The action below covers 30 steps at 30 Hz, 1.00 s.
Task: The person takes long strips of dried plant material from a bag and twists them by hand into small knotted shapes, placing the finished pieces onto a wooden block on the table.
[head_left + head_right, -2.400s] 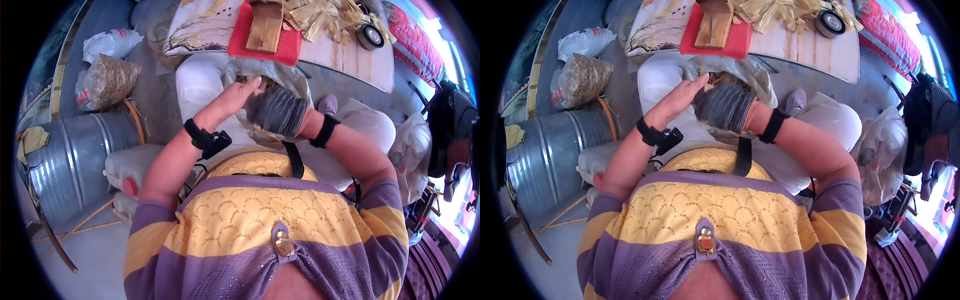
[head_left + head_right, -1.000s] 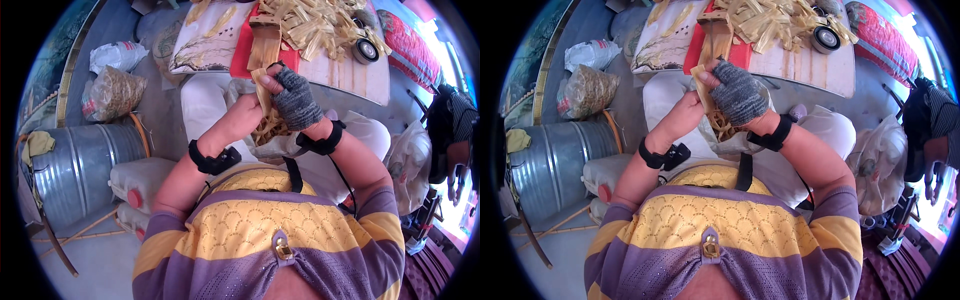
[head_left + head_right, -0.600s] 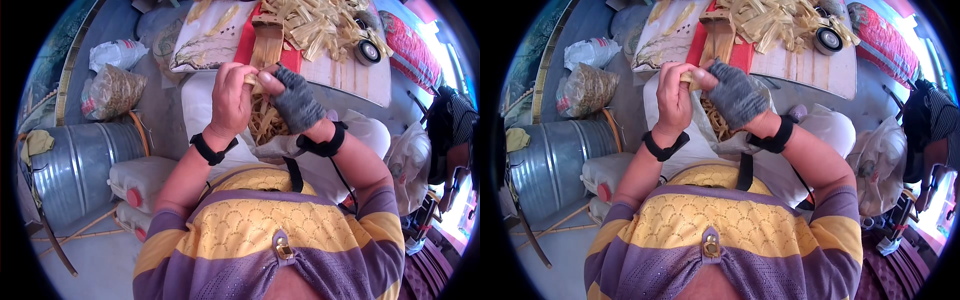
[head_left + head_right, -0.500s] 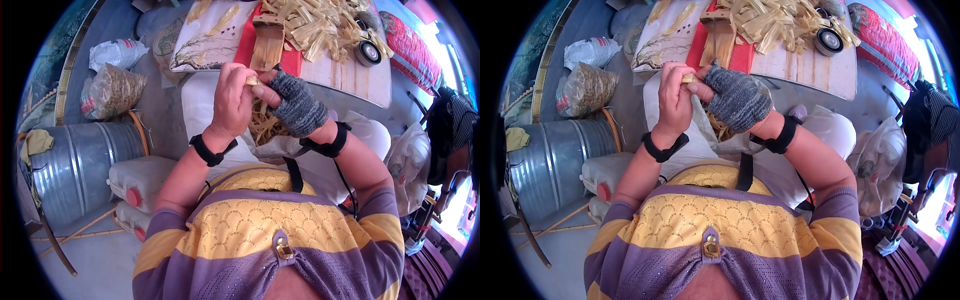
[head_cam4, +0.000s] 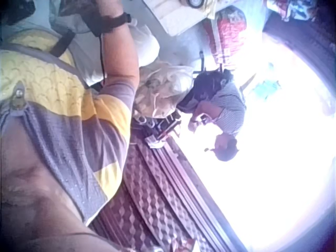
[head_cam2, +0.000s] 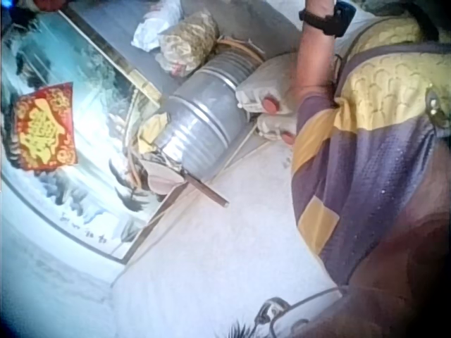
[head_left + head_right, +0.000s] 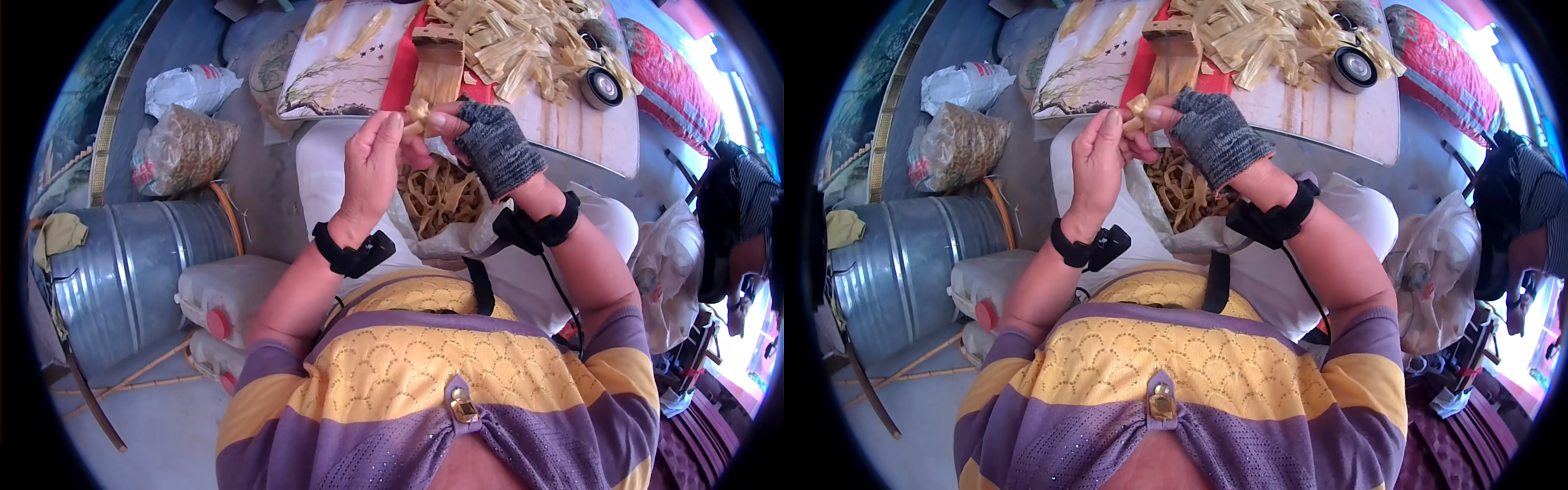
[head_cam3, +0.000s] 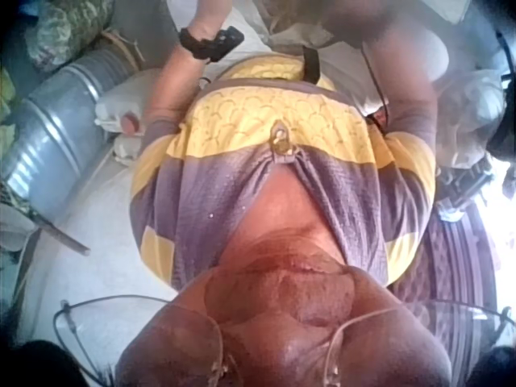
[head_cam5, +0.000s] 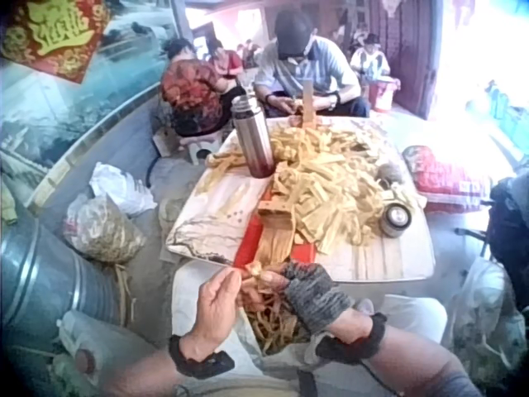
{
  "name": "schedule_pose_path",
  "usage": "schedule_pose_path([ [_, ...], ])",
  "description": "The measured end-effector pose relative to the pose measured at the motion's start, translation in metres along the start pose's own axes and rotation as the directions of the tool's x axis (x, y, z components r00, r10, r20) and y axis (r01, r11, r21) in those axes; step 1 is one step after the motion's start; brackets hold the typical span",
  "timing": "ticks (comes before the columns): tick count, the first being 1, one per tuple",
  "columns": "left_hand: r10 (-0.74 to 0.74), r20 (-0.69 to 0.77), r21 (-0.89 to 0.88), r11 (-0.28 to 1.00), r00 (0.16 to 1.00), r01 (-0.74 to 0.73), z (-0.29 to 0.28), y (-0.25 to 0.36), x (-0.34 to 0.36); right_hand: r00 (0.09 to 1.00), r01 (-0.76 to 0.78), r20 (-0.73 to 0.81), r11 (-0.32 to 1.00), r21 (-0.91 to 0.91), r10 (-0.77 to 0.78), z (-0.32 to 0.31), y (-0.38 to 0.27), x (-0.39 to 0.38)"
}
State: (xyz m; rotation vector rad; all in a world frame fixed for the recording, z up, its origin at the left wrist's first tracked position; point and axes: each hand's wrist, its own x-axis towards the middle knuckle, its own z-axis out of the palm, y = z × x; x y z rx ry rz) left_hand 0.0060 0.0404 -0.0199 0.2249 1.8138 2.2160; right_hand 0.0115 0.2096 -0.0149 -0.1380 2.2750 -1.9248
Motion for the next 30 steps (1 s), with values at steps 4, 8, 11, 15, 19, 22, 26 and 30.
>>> schedule_pose_path([
  [4, 0.190, 0.047, 0.280, 0.940, 0.981, -0.195, 0.008, 0.002, -0.003, 0.994, -0.111, -0.009, 0.986, 0.128, 0.113, 0.003, -0.002, -0.002],
  [8, 0.335, 0.053, 0.425, 0.845, 0.941, -0.325, -0.012, 0.015, 0.010, 0.977, -0.208, 0.017, 0.921, 0.329, 0.214, -0.013, 0.001, 0.004],
  [11, 0.413, 0.019, 0.442, 0.813, 0.910, -0.378, -0.021, 0.031, 0.009, 0.985, -0.092, -0.078, 0.860, 0.503, 0.151, -0.027, -0.008, 0.006],
  [15, 0.423, 0.026, 0.610, 0.711, 0.906, -0.350, -0.028, 0.030, 0.007, 0.987, -0.144, -0.020, 0.935, 0.324, 0.159, -0.019, -0.004, 0.005],
  [19, 0.550, 0.274, 0.830, 0.279, 0.789, -0.482, -0.010, 0.028, 0.003, 0.999, -0.022, 0.039, 0.994, 0.106, 0.018, -0.006, 0.006, 0.004],
  [22, 0.209, 0.470, 0.858, 0.119, 0.857, -0.500, -0.006, 0.014, -0.007, 0.991, -0.027, 0.134, 0.985, 0.170, 0.003, 0.007, 0.001, -0.003],
  [26, 0.341, 0.527, 0.832, -0.022, 0.778, -0.554, -0.022, 0.000, -0.003, 0.992, 0.048, 0.117, 0.996, 0.078, -0.057, 0.006, 0.003, -0.001],
  [30, 0.397, 0.681, 0.722, -0.221, 0.616, -0.656, -0.057, -0.002, 0.024, 0.994, 0.046, 0.089, 0.982, 0.186, -0.063, 0.024, -0.002, -0.008],
])
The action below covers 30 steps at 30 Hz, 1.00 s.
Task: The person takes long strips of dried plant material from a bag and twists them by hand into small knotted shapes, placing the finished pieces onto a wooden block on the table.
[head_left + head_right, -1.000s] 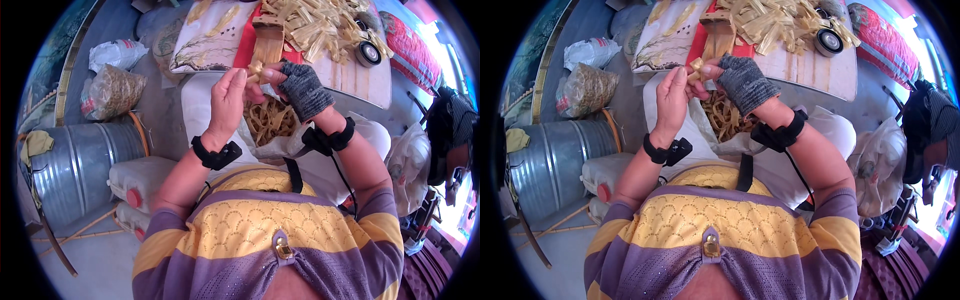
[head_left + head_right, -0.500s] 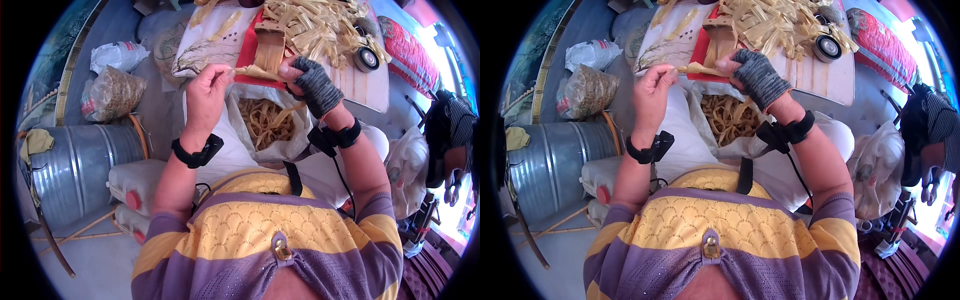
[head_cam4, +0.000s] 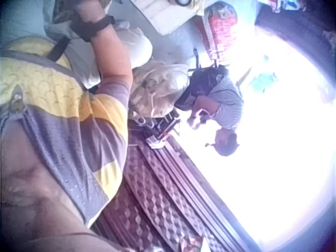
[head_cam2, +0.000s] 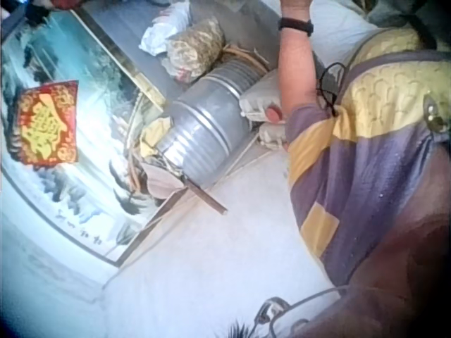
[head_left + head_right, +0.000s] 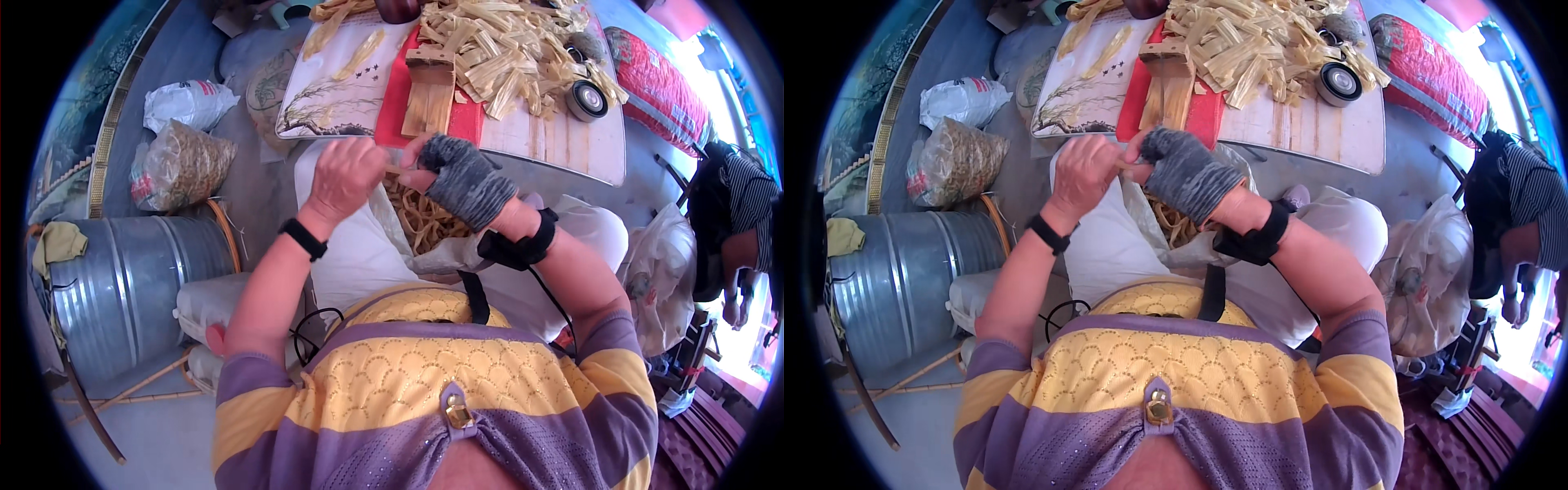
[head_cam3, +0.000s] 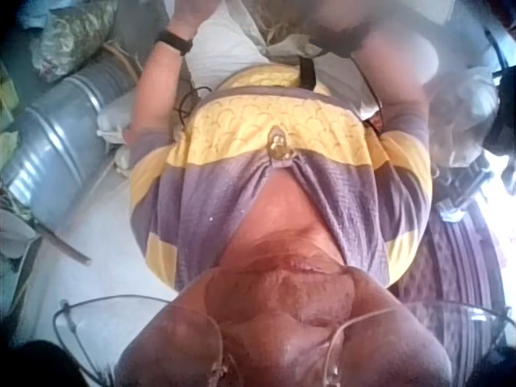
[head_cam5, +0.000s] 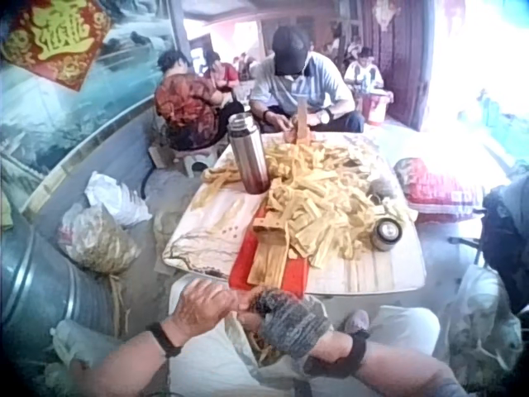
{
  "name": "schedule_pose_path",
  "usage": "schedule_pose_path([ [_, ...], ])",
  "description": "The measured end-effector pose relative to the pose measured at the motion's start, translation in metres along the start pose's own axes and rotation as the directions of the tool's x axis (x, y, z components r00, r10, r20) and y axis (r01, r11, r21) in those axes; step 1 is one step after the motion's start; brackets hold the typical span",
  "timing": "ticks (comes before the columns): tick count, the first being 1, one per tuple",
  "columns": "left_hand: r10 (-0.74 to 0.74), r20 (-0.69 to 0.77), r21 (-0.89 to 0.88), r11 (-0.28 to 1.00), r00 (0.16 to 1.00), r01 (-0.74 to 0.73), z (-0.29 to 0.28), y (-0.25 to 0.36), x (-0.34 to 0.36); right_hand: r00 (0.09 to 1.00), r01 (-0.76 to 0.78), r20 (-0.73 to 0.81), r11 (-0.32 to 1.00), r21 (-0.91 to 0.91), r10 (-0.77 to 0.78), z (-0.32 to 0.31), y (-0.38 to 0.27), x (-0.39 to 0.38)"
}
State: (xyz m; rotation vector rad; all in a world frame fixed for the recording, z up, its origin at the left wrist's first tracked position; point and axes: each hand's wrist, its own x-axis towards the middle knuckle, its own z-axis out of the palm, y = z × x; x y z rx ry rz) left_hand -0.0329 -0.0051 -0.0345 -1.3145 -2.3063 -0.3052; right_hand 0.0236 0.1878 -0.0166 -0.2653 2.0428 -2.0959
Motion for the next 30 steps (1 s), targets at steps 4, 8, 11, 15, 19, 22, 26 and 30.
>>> schedule_pose_path([
  [4, -0.082, -0.100, -0.053, 0.996, 0.992, 0.077, 0.012, -0.010, 0.010, 0.951, 0.293, -0.070, 0.951, -0.095, -0.300, 0.003, 0.003, 0.008],
  [8, -0.456, 0.274, -0.737, 0.466, 0.847, 0.489, 0.013, 0.005, 0.033, 0.942, 0.104, -0.279, 0.953, -0.286, -0.187, -0.029, 0.005, 0.022],
  [11, -0.438, 0.477, -0.854, -0.024, 0.762, 0.520, 0.017, 0.002, 0.039, 0.937, -0.061, -0.329, 0.874, -0.482, -0.117, -0.047, 0.004, 0.029],
  [15, -0.464, 0.480, -0.834, 0.023, 0.744, 0.552, 0.021, -0.007, 0.048, 0.920, -0.044, -0.362, 0.879, -0.474, -0.149, -0.052, 0.017, 0.038],
  [19, -0.506, 0.350, -0.808, 0.262, 0.788, 0.527, 0.029, -0.015, 0.056, 0.901, -0.023, -0.386, 0.866, -0.500, -0.199, -0.052, 0.015, 0.047],
  [22, -0.527, 0.330, -0.780, 0.315, 0.783, 0.541, 0.043, -0.023, 0.059, 0.883, 0.001, -0.393, 0.838, -0.546, -0.257, -0.050, 0.017, 0.050],
  [26, -0.551, 0.348, -0.517, 0.563, 0.759, 0.645, 0.042, -0.022, 0.052, 0.927, -0.174, -0.338, 0.611, -0.772, -0.163, -0.057, 0.029, 0.053],
  [30, -0.548, 0.442, -0.542, 0.467, 0.710, 0.699, 0.012, 0.004, 0.031, 0.892, -0.161, -0.409, 0.713, -0.682, -0.190, -0.044, 0.024, 0.029],
])
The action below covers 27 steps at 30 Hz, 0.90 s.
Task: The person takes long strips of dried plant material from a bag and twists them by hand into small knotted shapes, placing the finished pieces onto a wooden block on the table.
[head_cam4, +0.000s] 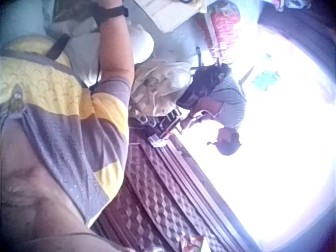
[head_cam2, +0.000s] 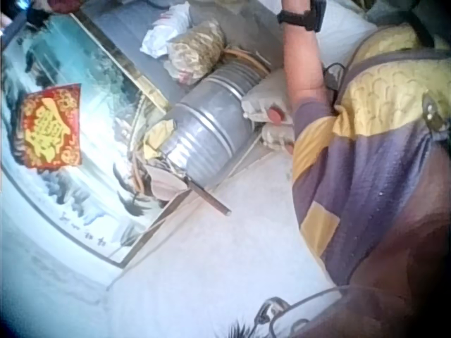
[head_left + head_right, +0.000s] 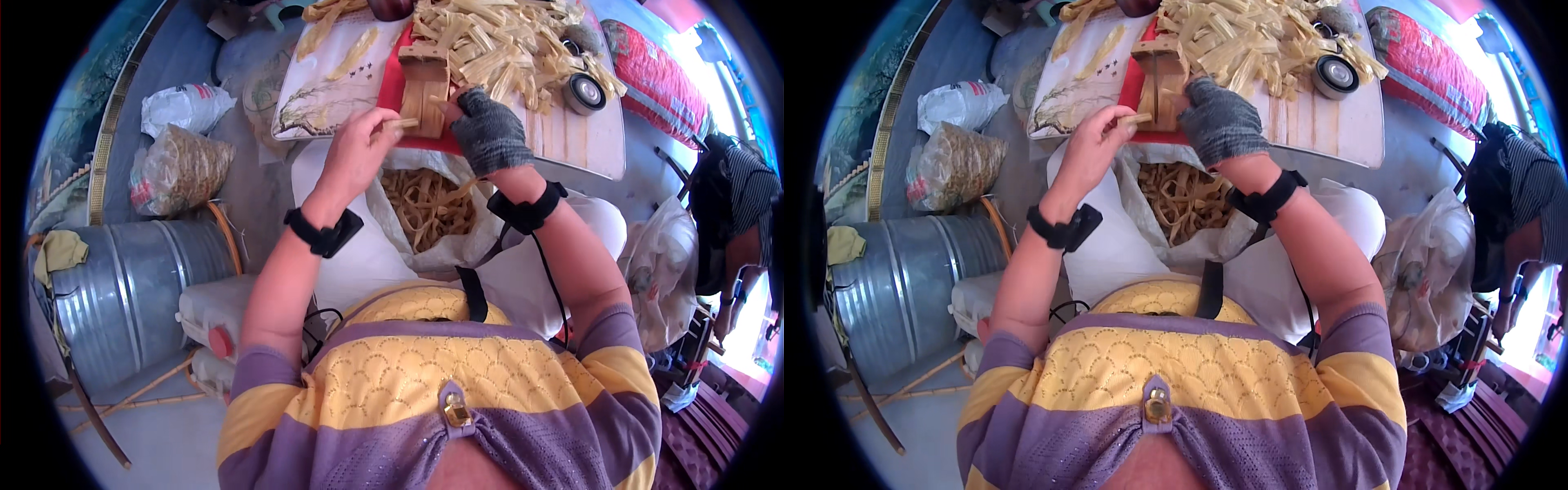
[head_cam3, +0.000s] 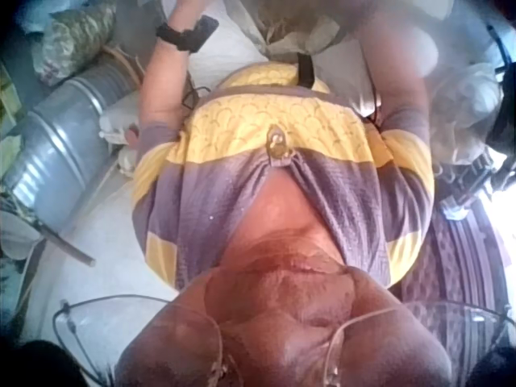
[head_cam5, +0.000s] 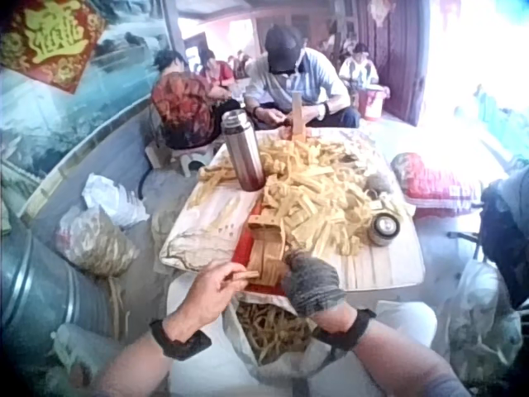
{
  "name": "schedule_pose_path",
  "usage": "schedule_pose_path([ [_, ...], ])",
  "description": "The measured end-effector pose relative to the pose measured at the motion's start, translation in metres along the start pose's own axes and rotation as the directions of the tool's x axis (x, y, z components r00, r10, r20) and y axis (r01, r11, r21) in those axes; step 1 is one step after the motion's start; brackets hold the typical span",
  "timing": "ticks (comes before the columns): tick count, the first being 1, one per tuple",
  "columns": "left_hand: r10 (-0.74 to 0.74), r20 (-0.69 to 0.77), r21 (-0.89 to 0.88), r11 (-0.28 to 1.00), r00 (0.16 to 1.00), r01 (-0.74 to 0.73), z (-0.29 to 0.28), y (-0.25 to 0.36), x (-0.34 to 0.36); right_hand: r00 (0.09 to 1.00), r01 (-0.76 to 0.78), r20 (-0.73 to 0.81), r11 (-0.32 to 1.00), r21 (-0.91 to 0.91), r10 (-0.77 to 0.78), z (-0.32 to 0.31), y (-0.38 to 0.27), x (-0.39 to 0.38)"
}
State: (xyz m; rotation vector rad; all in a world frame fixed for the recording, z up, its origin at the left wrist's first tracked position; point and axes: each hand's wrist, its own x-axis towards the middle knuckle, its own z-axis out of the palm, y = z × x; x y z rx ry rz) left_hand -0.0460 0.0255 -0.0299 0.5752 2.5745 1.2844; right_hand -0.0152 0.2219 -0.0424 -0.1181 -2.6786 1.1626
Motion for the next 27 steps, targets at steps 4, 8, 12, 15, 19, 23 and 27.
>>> schedule_pose_path([
  [4, 0.292, -0.049, 0.171, 0.945, 0.955, -0.280, 0.004, 0.005, -0.032, 0.904, 0.423, -0.039, 0.904, -0.054, -0.425, -0.012, -0.024, -0.025],
  [8, -0.206, 0.507, -0.712, 0.446, 0.837, 0.542, 0.028, 0.009, -0.056, 0.752, 0.642, 0.020, 0.739, 0.204, -0.659, -0.011, -0.033, -0.053],
  [12, -0.047, 0.481, -0.873, 0.074, 0.876, 0.483, 0.030, 0.000, -0.045, 0.718, 0.661, 0.082, 0.714, 0.232, -0.691, 0.004, -0.034, -0.064],
  [15, -0.234, 0.385, -0.877, 0.207, 0.893, 0.433, 0.034, 0.036, -0.040, 0.926, 0.112, 0.200, 0.741, 0.662, -0.319, 0.010, -0.021, -0.056],
  [19, -0.295, 0.443, -0.632, 0.568, 0.847, 0.528, 0.034, 0.024, -0.050, 0.956, 0.208, 0.070, 0.826, 0.524, -0.285, -0.001, -0.030, -0.042],
  [23, 0.239, -0.242, 0.038, 0.971, 0.940, -0.237, 0.027, 0.031, -0.050, 0.949, -0.193, 0.302, 0.592, 0.783, -0.091, 0.008, -0.023, -0.037],
  [27, 0.551, -0.309, 0.319, 0.828, 0.775, -0.462, 0.019, 0.033, -0.041, 0.751, -0.556, 0.659, 0.507, 0.659, -0.033, -0.004, -0.034, -0.039],
])
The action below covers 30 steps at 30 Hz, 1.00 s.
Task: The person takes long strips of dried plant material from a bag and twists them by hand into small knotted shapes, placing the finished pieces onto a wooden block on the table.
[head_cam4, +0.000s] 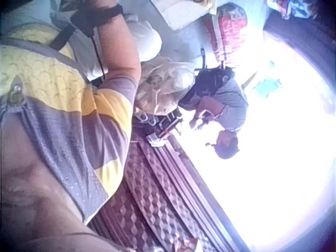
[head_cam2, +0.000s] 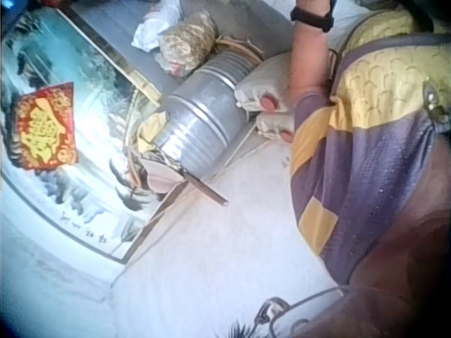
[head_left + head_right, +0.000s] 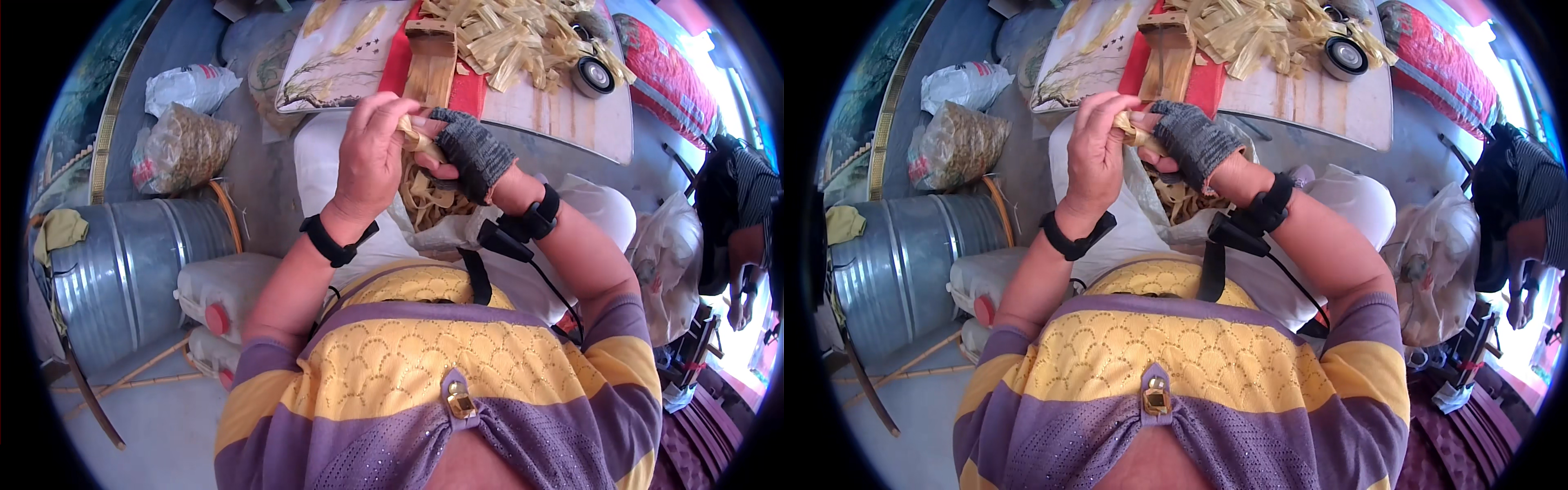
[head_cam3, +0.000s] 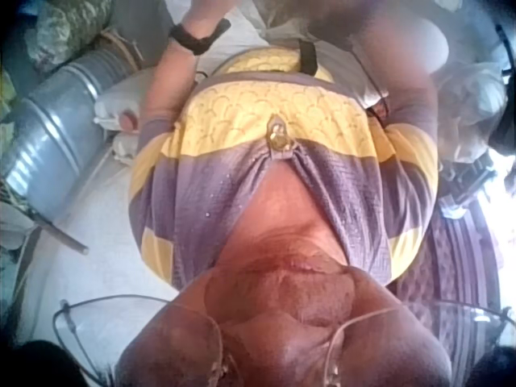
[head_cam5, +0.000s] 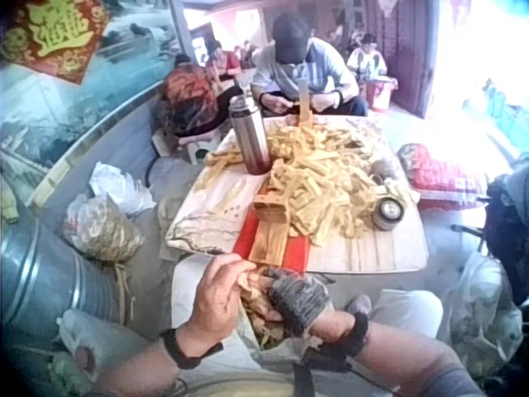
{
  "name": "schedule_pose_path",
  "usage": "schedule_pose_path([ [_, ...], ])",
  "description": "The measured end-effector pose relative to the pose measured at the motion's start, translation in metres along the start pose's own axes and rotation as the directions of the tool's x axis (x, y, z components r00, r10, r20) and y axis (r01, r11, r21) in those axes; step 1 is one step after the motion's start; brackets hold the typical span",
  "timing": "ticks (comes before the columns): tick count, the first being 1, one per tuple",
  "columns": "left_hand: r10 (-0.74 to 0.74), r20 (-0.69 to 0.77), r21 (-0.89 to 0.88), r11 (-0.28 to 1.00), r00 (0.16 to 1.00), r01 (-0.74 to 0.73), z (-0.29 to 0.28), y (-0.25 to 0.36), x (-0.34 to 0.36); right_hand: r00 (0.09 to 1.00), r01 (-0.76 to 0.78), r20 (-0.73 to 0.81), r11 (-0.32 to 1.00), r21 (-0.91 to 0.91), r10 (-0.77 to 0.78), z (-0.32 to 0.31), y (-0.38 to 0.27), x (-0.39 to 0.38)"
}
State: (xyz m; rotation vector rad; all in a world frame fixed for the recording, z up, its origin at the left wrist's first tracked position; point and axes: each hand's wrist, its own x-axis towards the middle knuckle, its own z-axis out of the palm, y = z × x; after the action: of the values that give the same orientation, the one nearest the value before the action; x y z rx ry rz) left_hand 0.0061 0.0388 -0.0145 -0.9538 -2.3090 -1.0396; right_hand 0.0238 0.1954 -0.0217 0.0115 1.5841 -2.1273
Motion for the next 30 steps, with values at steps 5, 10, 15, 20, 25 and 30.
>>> schedule_pose_path([
  [5, -0.286, 0.248, -0.232, 0.910, 0.926, 0.343, -0.006, -0.001, -0.003, 0.849, 0.482, -0.011, 0.782, -0.396, -0.529, 0.002, 0.001, -0.006],
  [10, -0.350, 0.644, -0.746, -0.087, 0.681, 0.660, -0.011, 0.001, 0.001, 0.866, 0.412, 0.030, 0.676, -0.611, -0.499, -0.009, -0.019, -0.005],
  [15, -0.352, 0.390, -0.563, 0.640, 0.851, 0.522, 0.000, -0.020, -0.003, 0.993, 0.116, 0.040, 0.965, -0.237, -0.110, -0.010, -0.018, -0.006],
  [20, -0.522, 0.306, -0.639, 0.508, 0.797, 0.578, 0.006, -0.001, -0.004, 0.962, 0.161, -0.120, 0.863, -0.479, -0.246, -0.009, -0.018, 0.001],
  [25, -0.396, 0.157, -0.386, 0.819, 0.905, 0.425, 0.001, 0.004, 0.002, 0.954, 0.171, -0.164, 0.906, -0.388, -0.251, -0.013, -0.012, 0.004],
  [30, -0.382, 0.086, -0.347, 0.854, 0.920, 0.387, -0.013, -0.014, 0.009, 0.966, 0.173, -0.207, 0.982, 0.077, -0.154, -0.038, -0.020, 0.006],
])
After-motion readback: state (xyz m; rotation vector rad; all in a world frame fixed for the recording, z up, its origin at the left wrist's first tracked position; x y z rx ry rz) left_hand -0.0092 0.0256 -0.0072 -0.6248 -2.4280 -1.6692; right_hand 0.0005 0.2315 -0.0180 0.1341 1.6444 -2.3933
